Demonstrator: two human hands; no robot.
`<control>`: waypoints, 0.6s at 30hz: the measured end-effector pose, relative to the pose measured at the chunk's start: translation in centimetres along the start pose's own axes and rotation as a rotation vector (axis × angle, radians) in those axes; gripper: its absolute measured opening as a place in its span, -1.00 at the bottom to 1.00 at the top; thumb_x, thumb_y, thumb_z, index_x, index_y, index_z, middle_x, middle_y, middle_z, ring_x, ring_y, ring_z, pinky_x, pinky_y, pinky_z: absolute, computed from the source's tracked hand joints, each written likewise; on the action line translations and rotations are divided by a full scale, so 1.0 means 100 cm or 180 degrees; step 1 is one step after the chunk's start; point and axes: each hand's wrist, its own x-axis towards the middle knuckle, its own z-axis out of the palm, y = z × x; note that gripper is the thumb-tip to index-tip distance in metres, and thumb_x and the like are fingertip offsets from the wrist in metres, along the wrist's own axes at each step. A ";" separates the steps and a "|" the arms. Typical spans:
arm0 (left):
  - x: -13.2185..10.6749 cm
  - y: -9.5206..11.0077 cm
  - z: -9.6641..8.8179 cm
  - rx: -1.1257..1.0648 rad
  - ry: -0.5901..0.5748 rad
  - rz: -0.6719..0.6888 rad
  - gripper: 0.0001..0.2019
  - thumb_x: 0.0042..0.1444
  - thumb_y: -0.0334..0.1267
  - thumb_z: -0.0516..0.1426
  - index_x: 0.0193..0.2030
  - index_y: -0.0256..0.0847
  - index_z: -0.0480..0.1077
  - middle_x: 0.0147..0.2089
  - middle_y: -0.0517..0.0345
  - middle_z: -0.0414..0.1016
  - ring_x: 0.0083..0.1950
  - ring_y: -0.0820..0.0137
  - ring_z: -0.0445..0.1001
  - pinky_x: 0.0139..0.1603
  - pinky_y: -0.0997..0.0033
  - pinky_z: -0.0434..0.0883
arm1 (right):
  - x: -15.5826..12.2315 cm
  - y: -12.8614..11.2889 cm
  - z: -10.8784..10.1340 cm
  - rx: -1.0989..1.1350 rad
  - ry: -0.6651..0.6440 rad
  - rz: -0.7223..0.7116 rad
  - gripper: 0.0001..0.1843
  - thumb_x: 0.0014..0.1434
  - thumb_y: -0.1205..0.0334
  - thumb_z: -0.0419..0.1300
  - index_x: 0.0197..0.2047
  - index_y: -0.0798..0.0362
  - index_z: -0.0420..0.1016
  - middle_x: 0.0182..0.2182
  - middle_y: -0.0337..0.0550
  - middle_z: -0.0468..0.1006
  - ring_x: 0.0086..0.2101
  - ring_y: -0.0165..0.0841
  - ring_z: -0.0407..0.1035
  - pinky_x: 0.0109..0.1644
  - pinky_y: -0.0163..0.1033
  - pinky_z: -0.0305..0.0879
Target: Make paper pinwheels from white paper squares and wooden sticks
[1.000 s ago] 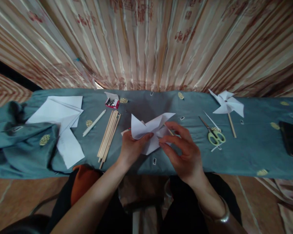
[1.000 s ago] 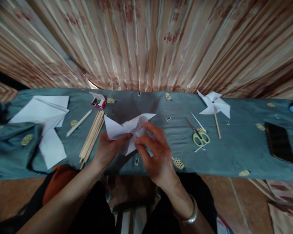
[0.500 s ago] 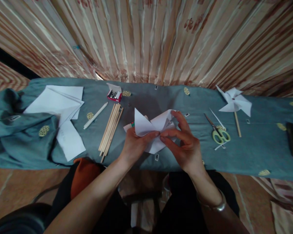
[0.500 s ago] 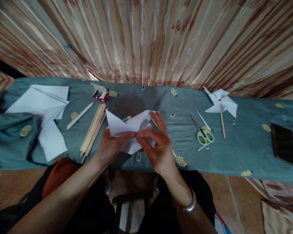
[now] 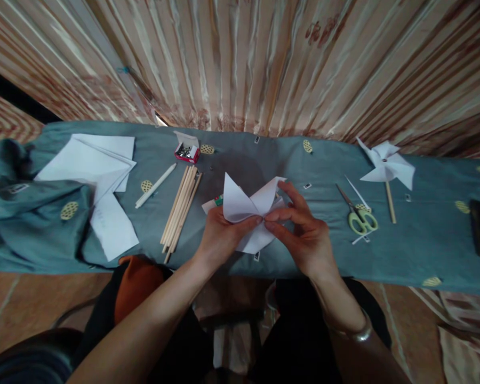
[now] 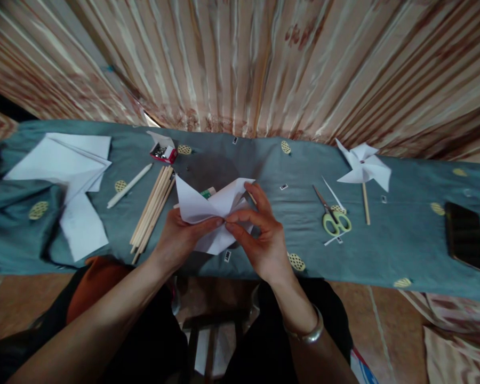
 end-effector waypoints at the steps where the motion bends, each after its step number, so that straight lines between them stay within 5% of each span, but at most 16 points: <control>1: 0.000 0.000 0.000 0.0014 -0.0002 0.0039 -0.82 -0.18 -0.31 0.39 -0.36 -0.27 0.61 -0.33 0.10 0.68 -0.34 0.31 0.61 -0.29 0.40 0.54 | 0.000 0.000 0.000 0.0013 -0.0013 0.0024 -0.92 0.10 0.27 0.34 -0.32 -0.13 0.63 0.31 -0.33 0.30 0.37 -0.13 0.01 0.46 0.15 -0.14; 18: -0.001 0.000 0.000 0.0235 0.0094 0.0076 -0.83 -0.17 -0.31 0.36 -0.36 -0.26 0.60 -0.33 0.09 0.67 -0.30 0.27 0.62 -0.25 0.35 0.56 | -0.001 0.002 0.002 0.0046 -0.0075 0.0163 -0.98 0.13 0.21 0.31 -0.31 -0.09 0.59 0.30 -0.24 0.32 0.35 -0.16 0.08 0.42 0.10 -0.02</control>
